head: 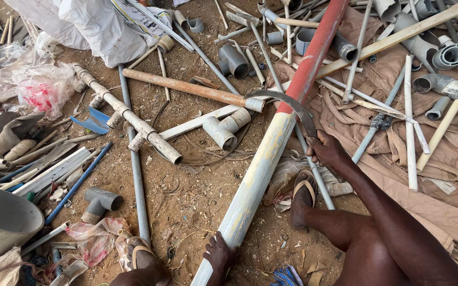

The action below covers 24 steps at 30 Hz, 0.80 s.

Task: The person sits on the ground and uses a curved metal tool to scrape the surface of a long white PVC pipe. They hold the pipe steady with their left hand and repeatedly scrape along its length with the tool in their right hand.

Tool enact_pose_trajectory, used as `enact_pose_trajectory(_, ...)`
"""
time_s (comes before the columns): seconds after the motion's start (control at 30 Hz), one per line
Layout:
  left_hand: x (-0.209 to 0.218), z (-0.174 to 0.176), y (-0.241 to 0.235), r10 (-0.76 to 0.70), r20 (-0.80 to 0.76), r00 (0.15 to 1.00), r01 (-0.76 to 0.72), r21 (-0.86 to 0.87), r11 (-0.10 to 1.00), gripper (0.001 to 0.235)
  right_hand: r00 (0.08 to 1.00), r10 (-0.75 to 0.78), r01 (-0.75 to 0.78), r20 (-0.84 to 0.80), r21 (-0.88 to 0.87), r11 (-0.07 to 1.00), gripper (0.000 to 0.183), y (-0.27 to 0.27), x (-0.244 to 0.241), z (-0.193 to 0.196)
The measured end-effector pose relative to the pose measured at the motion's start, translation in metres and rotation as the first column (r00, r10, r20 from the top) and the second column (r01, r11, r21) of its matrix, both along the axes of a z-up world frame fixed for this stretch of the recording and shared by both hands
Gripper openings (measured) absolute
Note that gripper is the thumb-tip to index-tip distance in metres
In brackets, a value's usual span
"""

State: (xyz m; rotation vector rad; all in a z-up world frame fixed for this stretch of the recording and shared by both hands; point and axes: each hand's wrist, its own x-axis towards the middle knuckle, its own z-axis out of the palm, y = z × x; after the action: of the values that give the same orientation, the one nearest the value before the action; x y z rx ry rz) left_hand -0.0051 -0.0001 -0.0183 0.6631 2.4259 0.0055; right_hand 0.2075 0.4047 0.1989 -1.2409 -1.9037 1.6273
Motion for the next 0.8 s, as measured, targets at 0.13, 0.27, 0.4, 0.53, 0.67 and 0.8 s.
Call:
enact_pose_trajectory(0.13, 0.001, 0.001, -0.001, -0.015, -0.017, 1.0, 0.016, 0.015, 1.0, 0.109, 1.0, 0.007, -0.008, -0.009, -0.004, 1.0, 0.023, 0.0, 0.0, -0.004)
enact_pose_trajectory(0.27, -0.001, 0.002, 0.001, -0.018, -0.026, 0.999, 0.018, 0.012, 1.0, 0.112, 1.0, -0.002, 0.002, 0.03, -0.002, 1.0, 0.022, 0.005, 0.0, -0.006)
enact_pose_trajectory(0.4, 0.0, 0.001, 0.0, -0.031, -0.045, 0.998, 0.033, 0.025, 0.999, 0.112, 1.0, -0.009, 0.009, 0.015, 0.002, 1.0, 0.022, 0.007, 0.001, -0.009)
enact_pose_trajectory(0.53, 0.005, 0.009, 0.004, 0.044, -0.057, 0.997, -0.044, 0.001, 0.999, 0.11, 1.0, -0.011, 0.012, -0.027, 0.016, 1.0, 0.022, 0.004, 0.001, -0.008)
enact_pose_trajectory(0.67, -0.005, 0.022, 0.02, -0.036, -0.107, 0.994, 0.031, -0.049, 0.998, 0.116, 0.999, -0.033, 0.033, 0.009, -0.015, 0.999, 0.019, 0.012, -0.006, -0.004)
enact_pose_trajectory(0.8, 0.001, 0.019, 0.012, 0.024, -0.03, 0.999, -0.025, -0.056, 0.998, 0.114, 0.998, -0.009, 0.009, -0.066, 0.01, 1.0, 0.021, 0.007, 0.004, -0.021)
